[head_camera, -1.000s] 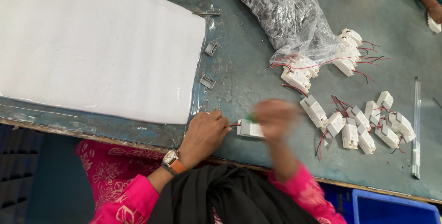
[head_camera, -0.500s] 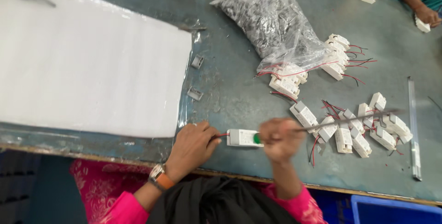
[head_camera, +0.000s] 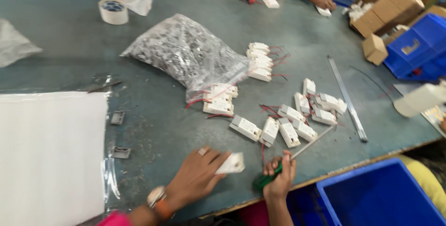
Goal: The person assembles small white electrical components on a workbench. They use a green screwdriver to tighten screws on the components, connect red and black wires, and handle gray plastic clips. The person works on multiple units, arranging them on the table.
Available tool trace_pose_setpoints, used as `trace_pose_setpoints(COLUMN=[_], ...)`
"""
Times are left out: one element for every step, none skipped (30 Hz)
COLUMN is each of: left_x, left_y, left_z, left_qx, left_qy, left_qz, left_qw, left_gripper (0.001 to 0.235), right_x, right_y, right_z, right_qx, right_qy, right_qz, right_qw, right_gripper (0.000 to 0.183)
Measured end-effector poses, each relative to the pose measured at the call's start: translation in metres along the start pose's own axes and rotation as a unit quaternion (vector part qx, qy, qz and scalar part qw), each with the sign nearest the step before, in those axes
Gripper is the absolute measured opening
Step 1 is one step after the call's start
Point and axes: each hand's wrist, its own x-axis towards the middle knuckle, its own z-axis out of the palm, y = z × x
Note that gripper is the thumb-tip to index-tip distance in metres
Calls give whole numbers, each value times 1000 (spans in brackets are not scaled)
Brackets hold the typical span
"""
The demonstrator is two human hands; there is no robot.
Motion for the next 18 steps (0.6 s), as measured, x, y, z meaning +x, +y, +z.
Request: trace_pose_setpoints(left_x=[25, 52, 81, 110, 135, 152, 168, 178, 182, 183, 181, 181, 179, 178, 182, 187, 198, 209], left_y=[1, 2, 1, -1, -4, -6, -9, -10, -11, -9, -11, -10, -5, 0, 5, 10, 16, 19], left_z=[7, 15, 24, 33, 43, 53, 61, 70, 78, 86, 92, 98, 107, 116, 125, 135, 144, 153], left_qx=[32, 49, 67, 93, 118, 109, 102, 95, 74, 54, 38, 45, 52, 59, 68, 77, 85, 77], left_qy=[-8, 16, 43, 61, 82, 63, 48, 33, 17, 1, -17, 7, 30, 53, 52, 51, 55, 49], left_qz=[17, 43, 70, 81, 92, 81, 71, 61, 44, 28, 10, 7, 0, -6, -15, -23, -28, -39], left_qw=[999, 998, 994, 990, 985, 989, 991, 993, 996, 998, 999, 999, 998, 997, 996, 995, 994, 995], left_gripper=[62, 60, 58, 58, 58, 57, 56, 55, 60, 65, 70, 69, 67, 66, 67, 68, 69, 70], right_x=[2, 6, 10, 11, 12, 11, 11, 10, 11, 10, 11, 12, 7, 2, 2, 1, 5, 9], right_y=[0, 4, 8, 12, 14, 16, 16, 14, 12, 9, 10, 10, 11, 13, 13, 14, 12, 11], right_z=[-7, -9, -10, -9, -8, -8, -7, -7, -7, -9, -6, -3, -2, 0, 1, 2, 3, 3], right_qx=[14, 27, 41, 38, 34, 30, 32, 34, 37, 28, 24, 19, 23, 28, 31, 21, 11, 1], right_qy=[11, 22, 30, 24, 18, 12, 12, 12, 12, 12, 10, 9, 10, 11, 10, 19, 26, 33], right_qz=[4, 7, 10, 6, 1, -3, -1, 0, 2, -3, -5, -7, -3, 2, 4, 12, 14, 16], right_qw=[1000, 999, 999, 999, 999, 999, 999, 999, 999, 1000, 1000, 1000, 1000, 1000, 999, 1000, 999, 999], right_gripper=[19, 20, 20, 20, 21, 21, 22, 22, 22, 23, 23, 24, 24, 24, 25, 25, 25, 26])
